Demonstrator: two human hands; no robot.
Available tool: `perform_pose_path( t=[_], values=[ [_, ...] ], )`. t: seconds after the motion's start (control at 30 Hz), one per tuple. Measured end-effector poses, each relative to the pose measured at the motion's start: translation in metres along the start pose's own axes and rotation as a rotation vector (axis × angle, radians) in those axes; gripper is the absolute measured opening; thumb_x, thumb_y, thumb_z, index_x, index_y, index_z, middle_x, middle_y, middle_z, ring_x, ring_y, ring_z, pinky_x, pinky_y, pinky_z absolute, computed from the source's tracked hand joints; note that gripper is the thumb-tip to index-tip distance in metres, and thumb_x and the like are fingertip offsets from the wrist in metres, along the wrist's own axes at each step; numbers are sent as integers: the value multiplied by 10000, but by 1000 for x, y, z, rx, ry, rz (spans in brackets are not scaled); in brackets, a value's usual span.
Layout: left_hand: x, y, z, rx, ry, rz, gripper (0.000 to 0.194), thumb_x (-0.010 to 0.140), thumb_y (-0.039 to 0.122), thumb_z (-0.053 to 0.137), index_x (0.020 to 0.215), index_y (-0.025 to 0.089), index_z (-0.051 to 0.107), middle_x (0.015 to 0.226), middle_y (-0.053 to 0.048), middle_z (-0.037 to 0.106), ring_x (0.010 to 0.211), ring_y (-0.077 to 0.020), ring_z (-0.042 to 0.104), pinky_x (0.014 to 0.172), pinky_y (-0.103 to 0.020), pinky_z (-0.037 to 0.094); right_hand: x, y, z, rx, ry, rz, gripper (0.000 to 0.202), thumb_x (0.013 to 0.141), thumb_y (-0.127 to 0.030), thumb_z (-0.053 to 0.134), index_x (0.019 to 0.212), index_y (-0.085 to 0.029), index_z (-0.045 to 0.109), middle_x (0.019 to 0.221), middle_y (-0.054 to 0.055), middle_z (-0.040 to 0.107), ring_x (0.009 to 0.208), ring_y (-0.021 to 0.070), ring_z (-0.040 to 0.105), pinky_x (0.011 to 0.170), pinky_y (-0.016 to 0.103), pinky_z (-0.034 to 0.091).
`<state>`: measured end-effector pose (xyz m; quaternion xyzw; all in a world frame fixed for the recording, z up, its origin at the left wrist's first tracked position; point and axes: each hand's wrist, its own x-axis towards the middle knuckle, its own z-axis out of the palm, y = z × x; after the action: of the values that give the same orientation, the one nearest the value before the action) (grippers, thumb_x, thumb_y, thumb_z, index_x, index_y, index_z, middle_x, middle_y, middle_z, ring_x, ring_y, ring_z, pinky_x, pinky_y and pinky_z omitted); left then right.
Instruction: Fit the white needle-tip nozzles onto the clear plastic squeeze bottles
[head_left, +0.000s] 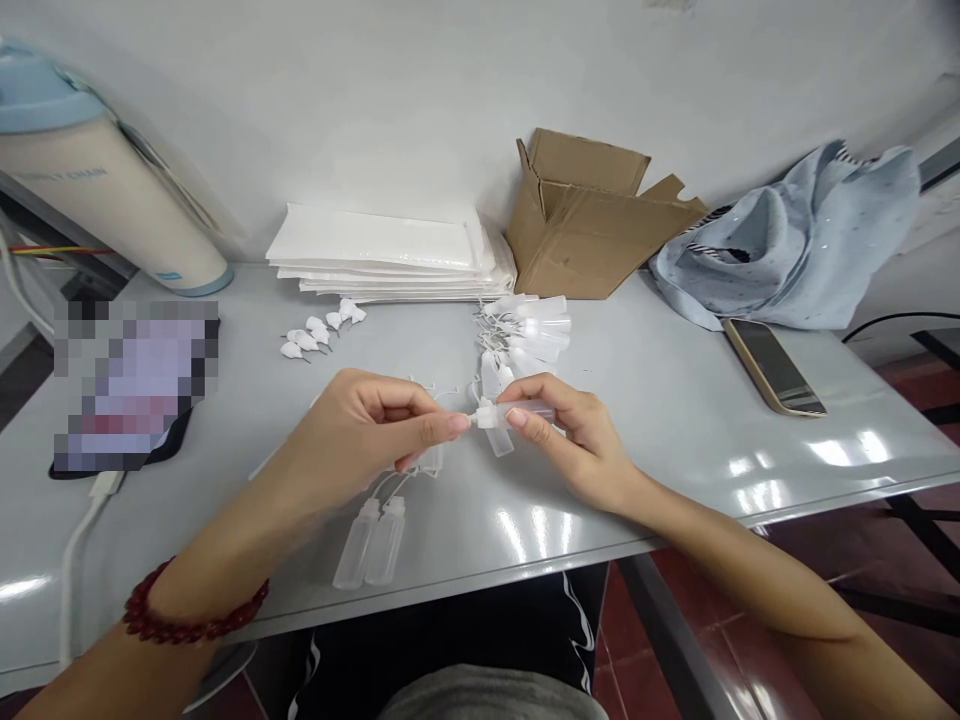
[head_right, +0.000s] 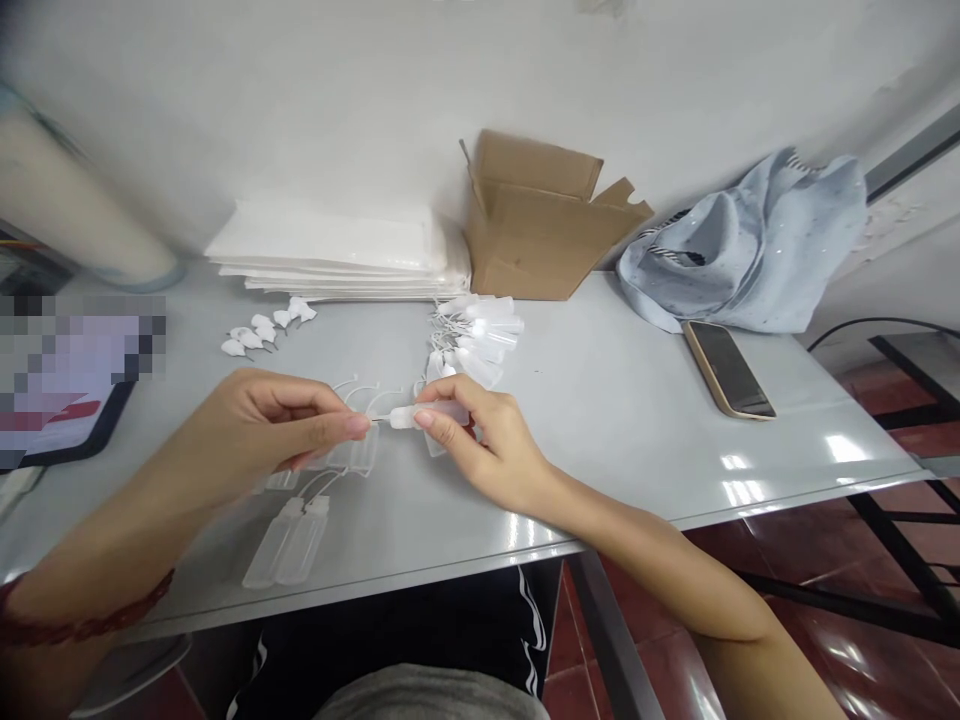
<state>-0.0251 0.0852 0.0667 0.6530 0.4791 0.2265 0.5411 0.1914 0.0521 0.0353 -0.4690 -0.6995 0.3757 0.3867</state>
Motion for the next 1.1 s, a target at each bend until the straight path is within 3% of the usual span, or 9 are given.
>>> perform_pose_path(
  t=[0.13,0.27,0.43,0.57,0.67,0.77,0.93,1.1],
  values=[
    [1,-1,-3,113,148,9,225,733,398,720,681,185,670,472,61,470,415,-57,335,374,-175,258,2,-1,-1,112,-18,40,179,933,-339,540,937,-175,613,749,-6,590,627,95,499,575,239,393],
    [3,-3,-3,168,257,20,311,827,469,608,712,182,577,509,52,495,414,-70,381,381,-180,315,3,-1,-1,166,19,79,193,926,-356,545,923,-174,610,726,-15,563,569,82,445,528,236,354],
    [-1,0,3,123,-71,54,313,873,474,533,911,187,652,643,6,603,534,-118,525,464,-212,412,1,-2,0,147,-13,2,170,923,-339,544,962,-182,596,747,-5,589,607,94,503,541,232,387],
    [-4,2,14,232,-113,161,287,885,448,527,864,198,667,645,27,598,563,-113,521,506,-209,412,-1,-2,2,75,-52,-89,167,925,-322,529,961,-176,599,694,-19,571,575,88,485,527,227,386],
    [-4,-1,20,285,-133,238,344,934,417,463,775,180,656,639,27,610,547,-100,521,526,-210,411,0,-2,2,101,-82,-66,214,944,-334,491,904,-159,606,575,-56,469,493,72,404,481,222,342],
    [-2,-9,25,402,-56,419,295,949,325,475,752,167,628,574,39,567,526,-93,501,525,-208,392,1,0,1,179,-104,34,274,944,-383,491,838,-154,599,513,-77,390,439,62,347,433,216,290],
    [0,-24,35,816,217,839,217,952,169,456,780,143,586,593,18,554,510,-102,471,491,-233,363,5,4,-1,365,-180,265,360,918,-482,511,748,-166,545,428,-111,310,359,50,285,364,195,255],
    [3,-31,37,1000,332,980,143,932,126,477,831,143,576,658,-19,627,553,-128,553,514,-250,411,9,4,-1,484,-218,402,362,897,-493,530,728,-173,526,423,-121,293,335,50,259,326,194,266]
  ],
)
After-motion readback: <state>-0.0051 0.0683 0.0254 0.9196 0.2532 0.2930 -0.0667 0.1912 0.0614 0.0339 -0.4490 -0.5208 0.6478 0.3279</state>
